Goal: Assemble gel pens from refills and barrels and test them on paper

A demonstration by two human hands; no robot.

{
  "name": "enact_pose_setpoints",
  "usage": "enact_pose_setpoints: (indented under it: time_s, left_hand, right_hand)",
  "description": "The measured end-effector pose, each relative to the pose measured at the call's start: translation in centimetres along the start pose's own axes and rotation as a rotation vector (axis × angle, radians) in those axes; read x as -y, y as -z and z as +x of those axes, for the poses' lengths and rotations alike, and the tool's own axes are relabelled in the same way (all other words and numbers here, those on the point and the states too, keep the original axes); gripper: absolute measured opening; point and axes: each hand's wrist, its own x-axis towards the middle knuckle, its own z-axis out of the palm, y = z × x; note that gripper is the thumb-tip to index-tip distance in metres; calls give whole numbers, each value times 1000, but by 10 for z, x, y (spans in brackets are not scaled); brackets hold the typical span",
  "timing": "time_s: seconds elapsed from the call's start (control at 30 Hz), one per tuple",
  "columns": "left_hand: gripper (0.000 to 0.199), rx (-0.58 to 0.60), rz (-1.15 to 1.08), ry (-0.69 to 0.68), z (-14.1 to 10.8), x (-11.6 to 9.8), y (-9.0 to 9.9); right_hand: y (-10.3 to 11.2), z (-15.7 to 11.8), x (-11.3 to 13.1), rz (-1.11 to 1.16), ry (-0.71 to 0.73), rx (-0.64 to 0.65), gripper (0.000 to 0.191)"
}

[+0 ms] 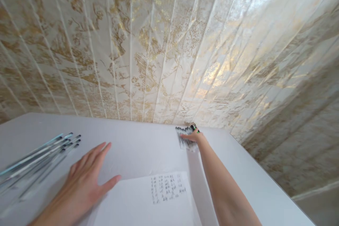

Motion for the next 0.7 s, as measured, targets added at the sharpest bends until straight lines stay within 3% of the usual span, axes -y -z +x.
enact_pose_setpoints:
  time_s: [0.1, 0.23, 0.3, 0.47, 0.7]
  left_hand:
    - [71, 64, -135, -92, -7, -27, -23]
    - [69, 62, -229, -148, -5, -30, -39]
    - [67, 29, -238, -131, 0, -20, -38]
    - [66, 36, -245, -71, 9, 3, -30]
    - [66, 77, -192, -58, 8, 4, -32]
  right_hand:
    - [-8, -19, 31, -13, -83, 11, 112]
    - [-17, -38, 53, -42, -107, -41, 56]
    - [-18, -46, 58, -52, -94, -67, 43]
    - [-17, -61, 79, -39, -101, -55, 41]
    - [-37, -84, 121, -2, -42, -48, 62]
